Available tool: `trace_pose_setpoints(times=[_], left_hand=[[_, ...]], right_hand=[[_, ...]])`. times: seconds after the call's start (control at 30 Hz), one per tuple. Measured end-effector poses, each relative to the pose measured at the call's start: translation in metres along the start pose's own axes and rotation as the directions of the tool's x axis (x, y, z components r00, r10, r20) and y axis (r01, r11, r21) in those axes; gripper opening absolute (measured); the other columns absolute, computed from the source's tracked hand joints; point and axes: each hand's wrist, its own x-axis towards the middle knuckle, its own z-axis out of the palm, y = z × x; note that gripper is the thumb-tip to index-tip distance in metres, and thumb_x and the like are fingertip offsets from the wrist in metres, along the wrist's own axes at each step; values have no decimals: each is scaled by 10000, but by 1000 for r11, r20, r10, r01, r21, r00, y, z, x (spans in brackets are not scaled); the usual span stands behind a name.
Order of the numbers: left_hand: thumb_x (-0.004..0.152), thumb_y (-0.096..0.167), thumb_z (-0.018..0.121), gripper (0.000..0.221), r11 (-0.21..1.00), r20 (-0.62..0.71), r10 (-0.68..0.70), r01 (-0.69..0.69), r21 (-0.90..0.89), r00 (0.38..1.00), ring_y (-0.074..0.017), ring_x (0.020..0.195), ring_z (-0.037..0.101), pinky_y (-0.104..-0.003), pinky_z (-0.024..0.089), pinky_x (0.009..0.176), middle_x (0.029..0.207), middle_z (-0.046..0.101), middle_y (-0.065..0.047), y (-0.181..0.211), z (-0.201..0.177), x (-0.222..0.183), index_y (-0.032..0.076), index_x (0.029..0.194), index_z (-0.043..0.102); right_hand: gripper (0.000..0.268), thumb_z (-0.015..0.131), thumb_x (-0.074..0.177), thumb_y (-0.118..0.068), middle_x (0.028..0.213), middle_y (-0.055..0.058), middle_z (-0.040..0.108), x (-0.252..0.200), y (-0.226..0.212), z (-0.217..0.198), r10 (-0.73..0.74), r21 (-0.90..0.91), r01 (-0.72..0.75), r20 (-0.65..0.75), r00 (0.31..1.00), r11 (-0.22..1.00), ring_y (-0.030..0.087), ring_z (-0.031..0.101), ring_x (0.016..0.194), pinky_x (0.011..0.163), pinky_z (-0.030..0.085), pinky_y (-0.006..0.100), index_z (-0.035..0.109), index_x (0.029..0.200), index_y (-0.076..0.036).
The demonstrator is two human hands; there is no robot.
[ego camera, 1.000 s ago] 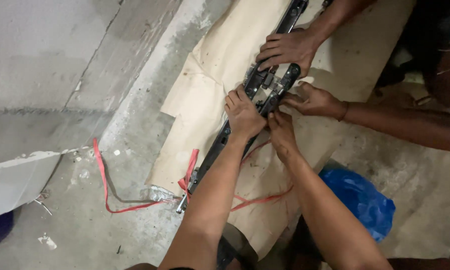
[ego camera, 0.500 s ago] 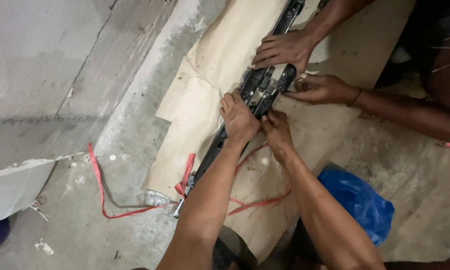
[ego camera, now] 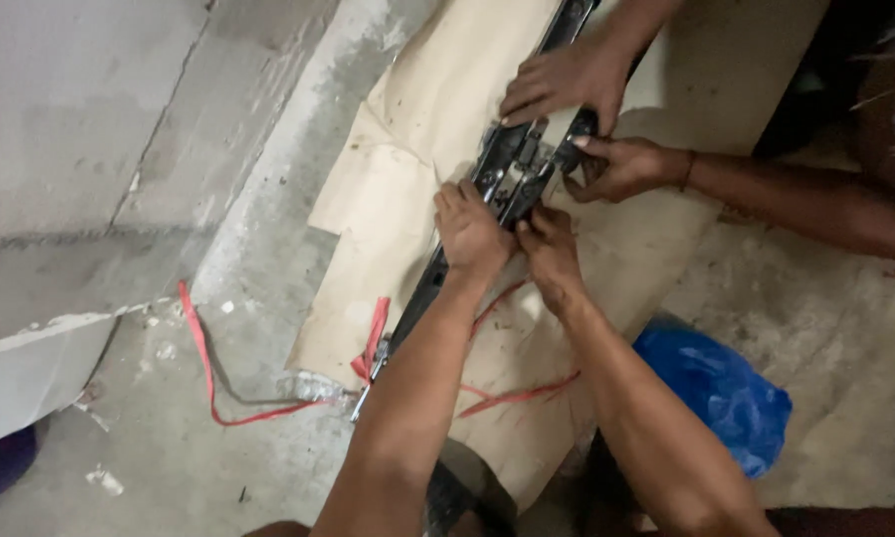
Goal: Bundling black metal rails together using pink plastic straps on a production floor.
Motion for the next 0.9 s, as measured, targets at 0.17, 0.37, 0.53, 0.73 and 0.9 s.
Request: trace_pose_setpoints(times=[0.17,0.37,0.53,0.73,0.9], left_hand=[[620,358,901,882,997,38,-11,8,70,999,-413,1190,437,-534,418,966,1231,457,-226,12,-14,11,-92,1233,454],[585,414,932,980,990,-44,81,-76,121,996,-422,1230,436,-534,424,993,1312,456,-249,-1,11,-3,-94,1283,467],[541,496,949,1111,996,-6,14,-14,92,1000,-392,1230,440,-512,436,1010,1293,466,-201,2,-19,2,-102,1327,441],[501,516,963,1124,994,75,-12,4,105,997,-355,1245,432,-477,432,1040,1300,455,-168,11,-32,-3,-69,1315,455],[529,529,957,1101,995,141,-3,-12,103,990,-349,1251,425,-467,425,1051,1298,449,-169,19,-35,-4,-59,1312,454]], right_hand=[[472,619,992,-202,1435,54,472,-3,-25,-14,118,101,-130,110,987,986,198,516,1276,1020,444,296,505,1417,-33],[387,605,1042,-149,1337,134,513,13,27,-22,-72,105,49,223,972,993,276,575,1198,1026,450,349,548,1407,-32],[517,776,839,-144,1273,199,565,-38,-6,-39,-438,-654,471,229,869,592,397,521,1174,1020,446,463,631,1325,-43],[368,800,767,-86,1176,213,600,-86,-19,-37,-406,-669,444,225,885,597,433,541,1121,884,508,512,717,1124,-47],[125,766,839,-81,1021,156,658,-81,-5,-46,-520,-631,469,119,846,618,380,625,1002,854,525,461,755,962,-66]])
